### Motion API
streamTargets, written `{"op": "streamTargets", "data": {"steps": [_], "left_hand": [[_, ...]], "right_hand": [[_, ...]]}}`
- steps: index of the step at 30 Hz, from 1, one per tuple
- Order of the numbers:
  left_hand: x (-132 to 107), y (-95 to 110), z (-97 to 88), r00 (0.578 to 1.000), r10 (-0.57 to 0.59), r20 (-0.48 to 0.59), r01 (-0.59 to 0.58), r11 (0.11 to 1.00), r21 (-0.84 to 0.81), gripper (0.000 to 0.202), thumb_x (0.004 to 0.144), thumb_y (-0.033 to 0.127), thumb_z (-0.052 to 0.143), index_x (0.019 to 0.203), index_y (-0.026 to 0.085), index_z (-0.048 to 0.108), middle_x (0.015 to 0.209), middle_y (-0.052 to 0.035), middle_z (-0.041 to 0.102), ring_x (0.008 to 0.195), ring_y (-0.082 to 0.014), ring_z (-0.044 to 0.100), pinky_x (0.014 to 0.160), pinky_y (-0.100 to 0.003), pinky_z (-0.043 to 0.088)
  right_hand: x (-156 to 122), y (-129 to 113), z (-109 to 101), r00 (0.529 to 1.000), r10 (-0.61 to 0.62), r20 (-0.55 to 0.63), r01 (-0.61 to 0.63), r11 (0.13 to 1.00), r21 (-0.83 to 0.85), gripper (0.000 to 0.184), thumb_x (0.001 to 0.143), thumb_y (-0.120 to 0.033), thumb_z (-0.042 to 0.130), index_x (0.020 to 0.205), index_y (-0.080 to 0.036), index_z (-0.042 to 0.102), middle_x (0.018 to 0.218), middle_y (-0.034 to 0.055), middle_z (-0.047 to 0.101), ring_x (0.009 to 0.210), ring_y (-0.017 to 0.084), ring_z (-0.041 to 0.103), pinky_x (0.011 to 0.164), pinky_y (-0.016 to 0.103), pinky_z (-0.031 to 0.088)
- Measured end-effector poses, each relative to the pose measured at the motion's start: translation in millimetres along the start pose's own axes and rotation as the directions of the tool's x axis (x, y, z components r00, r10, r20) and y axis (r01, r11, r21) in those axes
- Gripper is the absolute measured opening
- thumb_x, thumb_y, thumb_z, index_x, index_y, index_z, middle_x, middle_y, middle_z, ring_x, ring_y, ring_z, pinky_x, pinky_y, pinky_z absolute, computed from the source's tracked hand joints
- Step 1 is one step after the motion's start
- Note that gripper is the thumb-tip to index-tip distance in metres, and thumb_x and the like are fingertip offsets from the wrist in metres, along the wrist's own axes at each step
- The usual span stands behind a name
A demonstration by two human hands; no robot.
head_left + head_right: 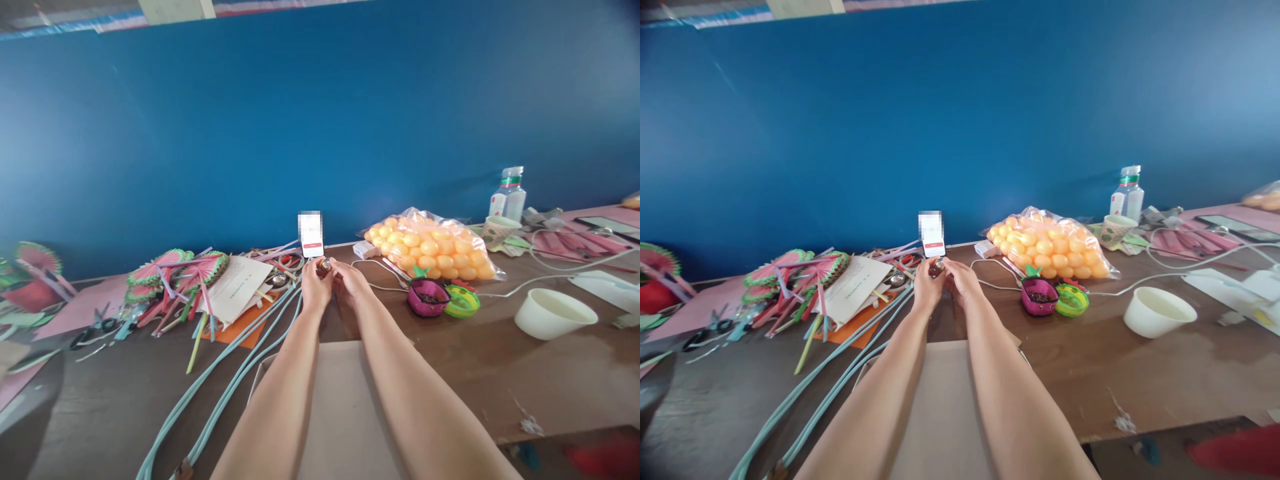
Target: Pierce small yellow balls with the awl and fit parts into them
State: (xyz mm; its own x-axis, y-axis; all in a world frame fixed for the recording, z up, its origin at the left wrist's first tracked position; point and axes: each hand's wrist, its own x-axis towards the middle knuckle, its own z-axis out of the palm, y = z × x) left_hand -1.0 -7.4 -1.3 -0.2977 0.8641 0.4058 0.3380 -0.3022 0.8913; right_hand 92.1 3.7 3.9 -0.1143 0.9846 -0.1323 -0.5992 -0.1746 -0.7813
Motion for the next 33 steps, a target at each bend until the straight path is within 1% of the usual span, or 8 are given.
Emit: {"op": "streamTargets", "data": {"steps": [4,7,9,11,20,25,29,33], "left_hand": [[0.0,-0.7,0.9,1.000,0.006,0.000,-0.006,1.000,0.003,0.033,0.070,0.016,0.071,0.103,0.020,0.064,0.104,-0.0084,0.058,0.080,-0.0165,0.057,0.083,-0.032,0.046],[-0.3,-0.1,0.8,1.000,0.018,0.001,-0.018,1.000,0.021,0.034,0.071,0.019,0.071,0.104,0.019,0.062,0.104,-0.0082,0.059,0.085,-0.0174,0.057,0.084,-0.032,0.046],[-0.6,0.3,0.6,1.000,0.027,0.001,-0.027,0.999,0.033,0.035,0.071,0.018,0.071,0.105,0.019,0.062,0.105,-0.0078,0.059,0.089,-0.0179,0.058,0.085,-0.033,0.046],[-0.8,0.7,0.4,1.000,0.029,0.008,-0.029,0.999,0.037,0.036,0.071,0.017,0.071,0.106,0.019,0.061,0.106,-0.0076,0.059,0.089,-0.0173,0.058,0.085,-0.033,0.046],[-0.5,-1.3,2.0,0.995,0.084,0.062,-0.085,0.996,0.016,0.036,0.071,0.013,0.069,0.106,0.019,0.062,0.105,-0.0073,0.060,0.086,-0.0166,0.058,0.083,-0.033,0.047],[0.5,-5.1,2.8,0.982,0.167,0.091,-0.170,0.985,0.029,0.036,0.070,0.010,0.068,0.104,0.020,0.062,0.106,-0.0064,0.062,0.100,-0.0204,0.056,0.090,-0.035,0.044],[-0.4,-3.2,2.5,0.986,0.144,0.088,-0.146,0.989,0.017,0.035,0.070,0.010,0.068,0.103,0.020,0.062,0.105,-0.0068,0.062,0.097,-0.0202,0.057,0.087,-0.034,0.045],[-0.4,-1.6,2.6,0.994,0.085,0.071,-0.085,0.996,-0.008,0.036,0.070,0.014,0.070,0.104,0.019,0.062,0.105,-0.0073,0.062,0.091,-0.0185,0.058,0.085,-0.033,0.046]], "right_hand": [[0.5,0.1,0.0,1.000,0.010,-0.020,-0.010,1.000,-0.021,0.018,0.075,-0.031,0.072,0.084,-0.018,0.066,0.071,0.0027,0.069,0.071,0.017,0.067,0.064,0.026,0.053],[0.6,-0.5,0.1,0.999,0.033,-0.007,-0.033,0.999,-0.024,0.028,0.076,-0.041,0.071,0.090,-0.018,0.066,0.078,0.0054,0.072,0.074,0.019,0.068,0.063,0.027,0.054],[0.1,-1.4,0.4,0.999,0.045,0.006,-0.045,0.999,0.001,0.036,0.077,-0.048,0.069,0.093,-0.017,0.066,0.079,0.0070,0.072,0.072,0.020,0.069,0.062,0.028,0.054],[-0.6,-2.6,0.8,0.998,0.055,0.006,-0.055,0.998,0.021,0.039,0.078,-0.050,0.067,0.096,-0.016,0.065,0.077,0.0073,0.072,0.071,0.019,0.069,0.060,0.027,0.054],[2.5,-0.7,-2.5,0.999,0.037,-0.030,-0.038,0.999,-0.015,0.028,0.074,-0.037,0.073,0.095,-0.021,0.064,0.080,0.0017,0.072,0.068,0.016,0.067,0.056,0.024,0.052],[1.6,-1.3,-0.7,0.995,0.006,-0.104,-0.008,1.000,-0.019,0.019,0.073,-0.029,0.070,0.089,-0.021,0.062,0.071,-0.0012,0.069,0.062,0.014,0.064,0.049,0.021,0.047],[-1.3,-2.8,1.2,0.994,-0.004,-0.108,0.002,1.000,-0.019,0.020,0.073,-0.030,0.071,0.089,-0.021,0.063,0.071,-0.0013,0.069,0.063,0.014,0.065,0.051,0.021,0.048],[-2.6,-4.0,1.2,0.997,0.032,-0.064,-0.031,0.999,0.014,0.028,0.074,-0.040,0.071,0.092,-0.021,0.064,0.076,0.0019,0.071,0.068,0.016,0.067,0.055,0.024,0.052]]}}
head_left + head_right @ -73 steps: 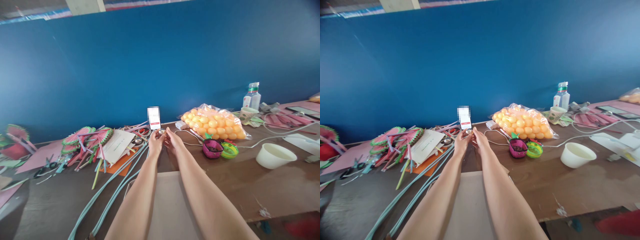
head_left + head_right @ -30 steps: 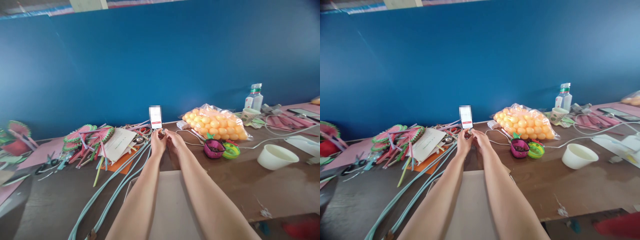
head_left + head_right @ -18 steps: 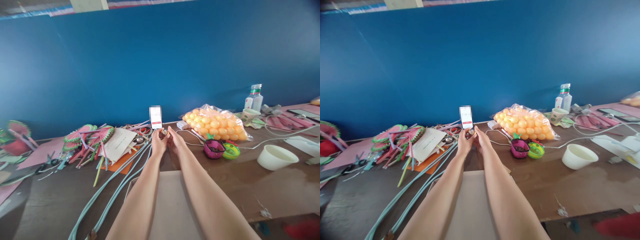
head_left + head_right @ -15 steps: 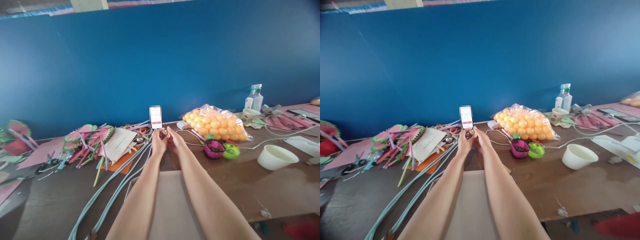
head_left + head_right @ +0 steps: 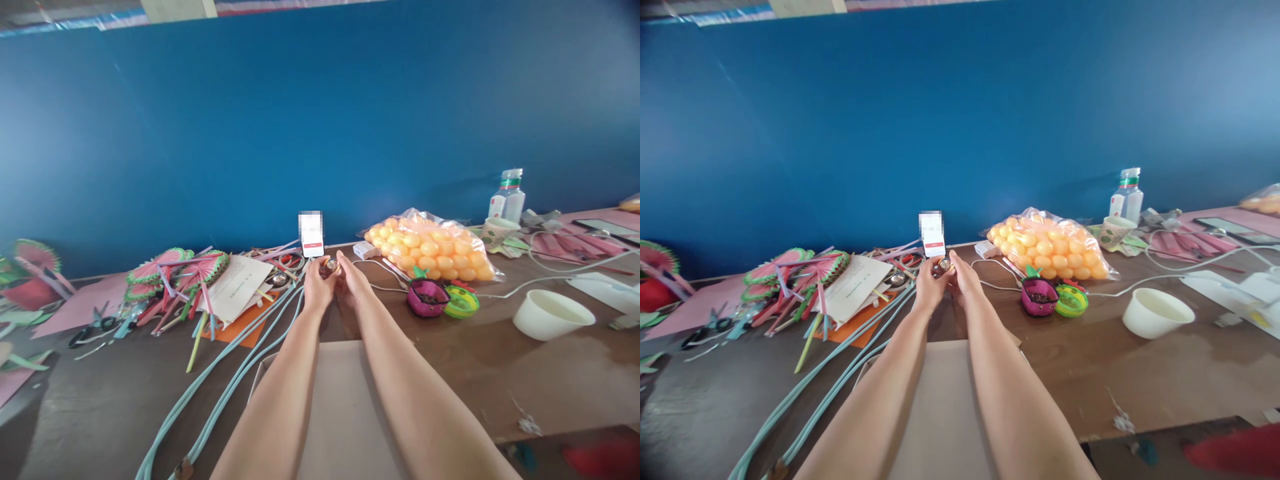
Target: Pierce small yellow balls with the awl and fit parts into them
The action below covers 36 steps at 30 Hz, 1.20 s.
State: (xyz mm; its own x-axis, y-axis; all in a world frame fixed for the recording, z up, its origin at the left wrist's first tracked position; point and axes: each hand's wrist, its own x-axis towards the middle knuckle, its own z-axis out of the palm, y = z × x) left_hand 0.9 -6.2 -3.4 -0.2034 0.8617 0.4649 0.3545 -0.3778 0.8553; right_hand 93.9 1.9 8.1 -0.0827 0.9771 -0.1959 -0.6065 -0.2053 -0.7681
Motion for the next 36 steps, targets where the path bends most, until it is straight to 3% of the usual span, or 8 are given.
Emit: {"op": "streamTargets", "data": {"steps": [3,12,22,30,36], "left_hand": [[1,-1,0.2,0.999,-0.049,-0.007,0.049,0.998,-0.025,0.037,0.070,0.017,0.071,0.106,0.018,0.062,0.106,-0.0077,0.063,0.092,-0.0186,0.058,0.086,-0.033,0.046],[2,4,-1.7,0.991,-0.130,0.017,0.131,0.984,-0.121,0.034,0.070,0.020,0.072,0.102,0.018,0.063,0.103,-0.0076,0.066,0.088,-0.0181,0.062,0.082,-0.033,0.048],[3,8,-3.0,0.980,-0.199,0.017,0.199,0.966,-0.165,0.036,0.070,0.020,0.073,0.105,0.017,0.064,0.101,-0.0075,0.067,0.084,-0.0165,0.063,0.080,-0.031,0.049],[3,3,0.0,0.979,-0.189,0.078,0.200,0.964,-0.177,0.036,0.072,0.020,0.071,0.107,0.017,0.063,0.104,-0.0089,0.066,0.083,-0.0176,0.065,0.082,-0.033,0.050],[3,1,-1.0,0.978,-0.208,0.032,0.210,0.965,-0.158,0.033,0.073,0.022,0.070,0.105,0.017,0.063,0.105,-0.0095,0.067,0.088,-0.0195,0.065,0.083,-0.035,0.050]], "right_hand": [[0,-1,-1,1.000,0.030,0.007,-0.030,0.999,0.027,0.029,0.077,-0.044,0.068,0.092,-0.020,0.064,0.074,0.0034,0.070,0.067,0.018,0.068,0.053,0.025,0.053],[4,2,-6,1.000,-0.024,0.009,0.024,0.998,0.054,0.019,0.073,-0.031,0.074,0.084,-0.021,0.063,0.069,-0.0009,0.068,0.065,0.015,0.067,0.057,0.023,0.053],[1,0,-3,1.000,0.006,0.024,-0.006,1.000,0.003,0.030,0.075,-0.044,0.072,0.091,-0.019,0.064,0.072,0.0029,0.069,0.066,0.017,0.067,0.056,0.025,0.054],[4,2,-5,0.999,-0.011,-0.043,0.011,1.000,0.002,0.023,0.075,-0.036,0.073,0.086,-0.019,0.064,0.068,0.0009,0.067,0.061,0.014,0.064,0.053,0.022,0.052],[1,1,-2,0.999,0.012,-0.032,-0.012,1.000,0.006,0.028,0.072,-0.039,0.076,0.087,-0.018,0.064,0.066,-0.0005,0.065,0.060,0.013,0.064,0.054,0.022,0.053]]}}
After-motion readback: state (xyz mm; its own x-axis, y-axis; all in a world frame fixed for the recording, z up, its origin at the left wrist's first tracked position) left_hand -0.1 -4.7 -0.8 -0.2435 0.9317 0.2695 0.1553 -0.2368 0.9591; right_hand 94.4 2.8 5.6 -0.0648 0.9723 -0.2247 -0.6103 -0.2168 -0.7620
